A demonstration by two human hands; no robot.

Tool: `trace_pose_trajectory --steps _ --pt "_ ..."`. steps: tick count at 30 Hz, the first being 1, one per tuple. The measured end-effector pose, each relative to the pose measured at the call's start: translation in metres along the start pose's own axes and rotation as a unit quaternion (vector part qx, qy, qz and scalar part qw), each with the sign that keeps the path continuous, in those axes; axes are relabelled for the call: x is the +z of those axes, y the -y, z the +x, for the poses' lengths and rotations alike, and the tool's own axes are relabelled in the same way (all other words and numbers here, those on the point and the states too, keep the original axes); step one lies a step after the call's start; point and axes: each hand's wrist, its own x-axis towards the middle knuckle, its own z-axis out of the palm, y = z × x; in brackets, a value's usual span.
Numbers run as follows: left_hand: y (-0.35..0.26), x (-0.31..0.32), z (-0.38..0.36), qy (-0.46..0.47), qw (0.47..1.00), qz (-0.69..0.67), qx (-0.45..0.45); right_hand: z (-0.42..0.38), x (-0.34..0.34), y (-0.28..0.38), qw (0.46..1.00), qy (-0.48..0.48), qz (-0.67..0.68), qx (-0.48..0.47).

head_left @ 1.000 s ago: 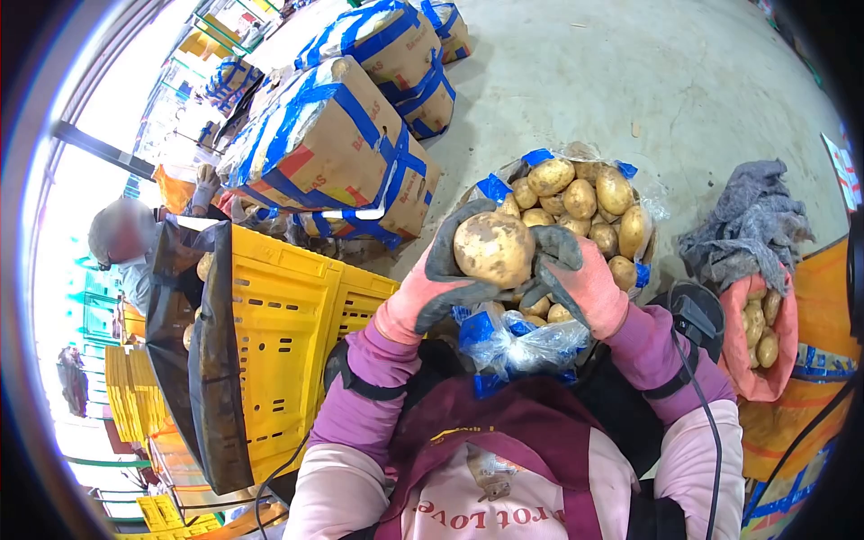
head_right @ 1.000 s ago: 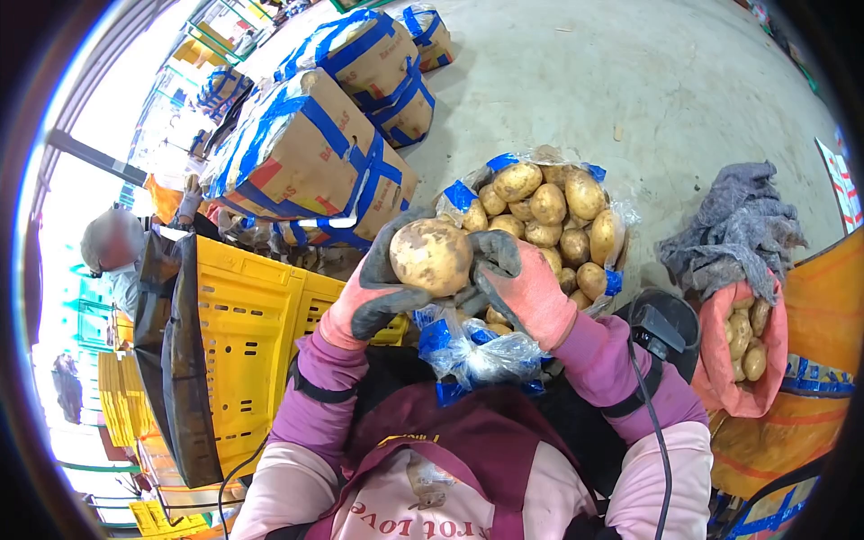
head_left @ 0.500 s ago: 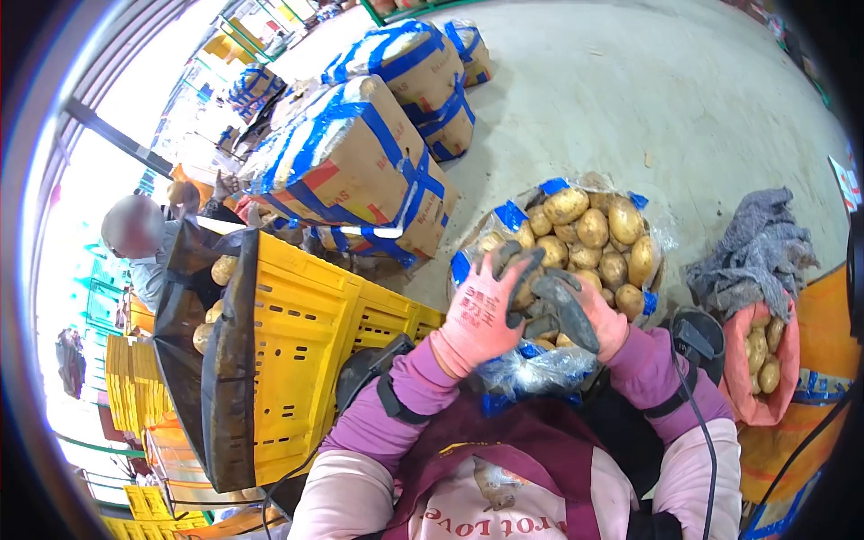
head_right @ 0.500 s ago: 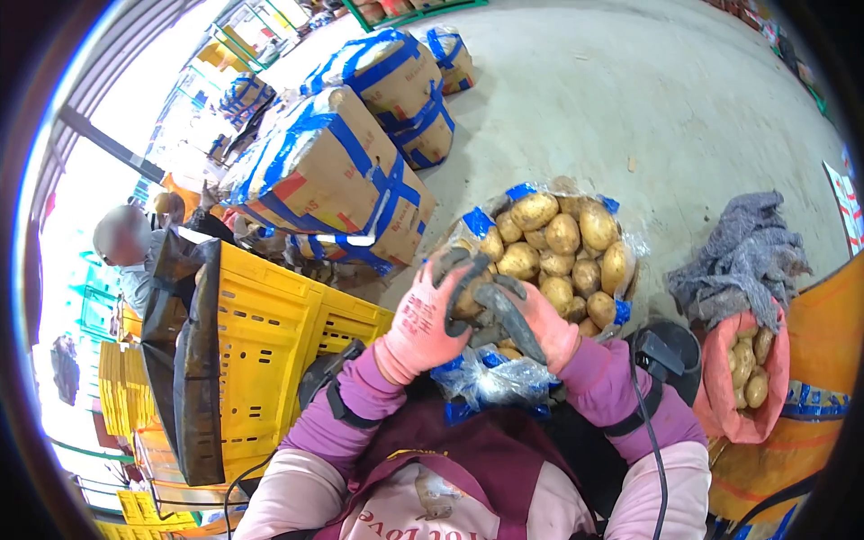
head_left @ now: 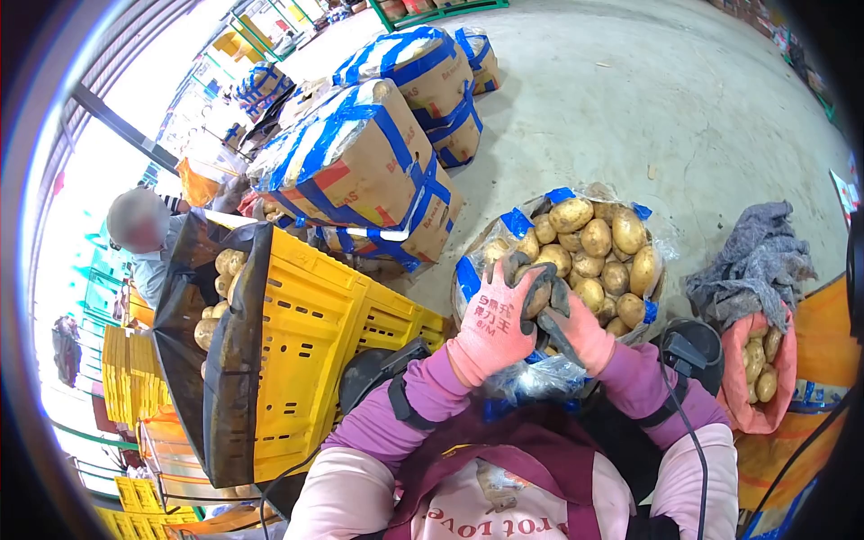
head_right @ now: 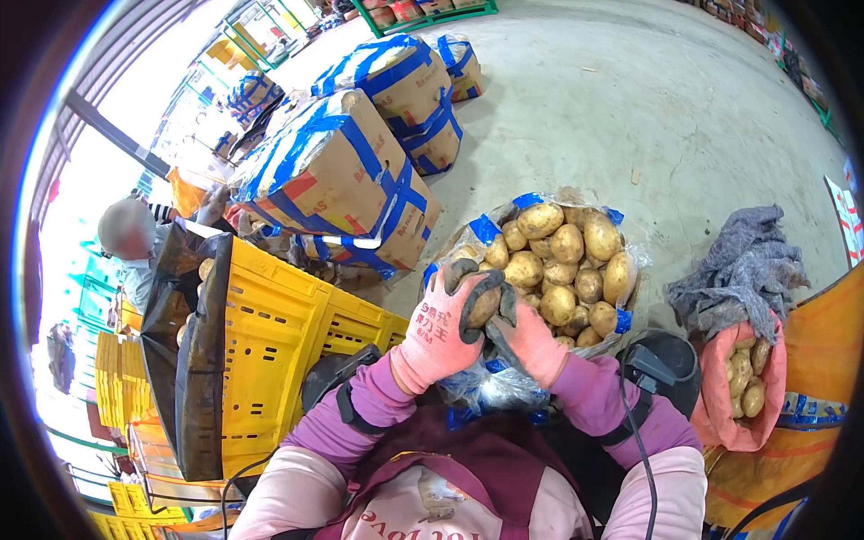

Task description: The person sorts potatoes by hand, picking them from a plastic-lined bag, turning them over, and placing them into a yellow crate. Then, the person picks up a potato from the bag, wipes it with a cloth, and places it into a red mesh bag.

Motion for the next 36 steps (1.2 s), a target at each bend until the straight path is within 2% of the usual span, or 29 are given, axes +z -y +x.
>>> trace_pose_trajectory --steps 1,2,3,5,6,8,9,10,14,16,17,19,20,21,23,25,27,28,29,31,33,34,36 --pt "0.002 -0.003 0.001 -0.001 1.000 -0.001 -0.001 0.000 -0.006 0.011 0.998 0.038 0.038 0.046" --pt "0.006 -0.007 0.002 0.000 0.998 -0.055 -0.013 0.002 -0.014 0.025 0.976 0.099 0.142 0.130" --pt "0.009 -0.010 0.002 0.002 0.994 -0.109 -0.027 0.004 -0.021 0.024 0.976 0.100 0.142 0.133" --pt "0.009 -0.012 0.001 0.008 0.994 -0.104 -0.025 0.004 -0.029 0.022 0.884 0.175 0.415 0.126" --pt "0.012 -0.008 0.000 0.017 0.997 -0.075 -0.015 0.003 -0.027 0.021 0.884 0.175 0.414 0.128" --pt "0.016 -0.005 0.001 0.037 0.998 -0.059 -0.008 0.000 -0.018 0.021 0.954 0.151 0.258 0.020" --pt "0.015 -0.005 0.001 0.036 0.998 -0.060 -0.009 -0.003 -0.015 0.020 0.974 0.137 0.175 -0.035" --pt "0.013 -0.007 0.000 0.024 0.998 -0.063 -0.019 -0.002 -0.013 0.004 0.980 0.110 0.159 -0.048" --pt "0.007 -0.010 0.001 -0.027 0.997 -0.069 -0.013 -0.003 -0.009 0.004 0.982 0.061 0.175 -0.023" --pt "0.008 -0.010 0.003 -0.037 0.995 -0.096 -0.008 -0.005 -0.011 0.021 0.996 0.064 0.066 -0.018" --pt "0.009 -0.010 0.004 -0.048 0.992 -0.120 -0.002 -0.005 -0.008 0.019 0.996 0.063 0.067 -0.018" --pt "0.005 -0.016 0.006 -0.048 0.989 -0.143 0.005 0.000 0.001 0.000 0.991 -0.001 0.131 0.024" --pt "0.007 -0.015 0.006 -0.043 0.986 -0.158 0.026 0.009 0.009 -0.033 0.992 -0.049 0.022 -0.116" --pt "0.009 -0.014 0.007 -0.041 0.983 -0.174 0.046 0.008 0.007 -0.025 0.992 -0.051 0.021 -0.117" --pt "0.012 -0.016 0.007 -0.068 0.972 -0.221 0.046 0.004 0.002 0.003 0.991 0.001 0.123 0.059" --pt "0.023 -0.016 0.006 -0.093 0.958 -0.267 0.046 0.003 0.000 0.020 0.994 -0.008 0.088 0.070" --pt "0.042 -0.017 0.006 -0.044 0.949 -0.304 -0.068 0.004 -0.002 0.025 0.995 -0.018 0.053 0.082" --pt "0.044 -0.023 0.008 0.010 0.863 -0.476 -0.170 0.005 -0.004 0.026 0.993 -0.019 0.088 0.082" --pt "0.050 -0.025 0.008 0.003 0.858 -0.499 -0.124 0.007 -0.007 0.029 0.989 -0.020 0.121 0.082" --pt "0.034 -0.051 0.013 -0.053 0.957 -0.284 0.032 0.008 -0.018 0.050 0.986 0.003 0.134 0.100" --pt "0.036 -0.054 0.015 -0.052 0.959 -0.270 0.065 0.007 -0.035 0.047 0.969 0.112 0.217 0.044" --pt "0.036 -0.053 0.016 -0.056 0.961 -0.253 0.098 0.004 -0.036 0.047 0.969 0.108 0.217 0.046" --pt "0.040 -0.042 0.016 -0.039 0.961 -0.262 0.076 0.001 -0.030 0.051 0.924 0.151 0.351 0.012"
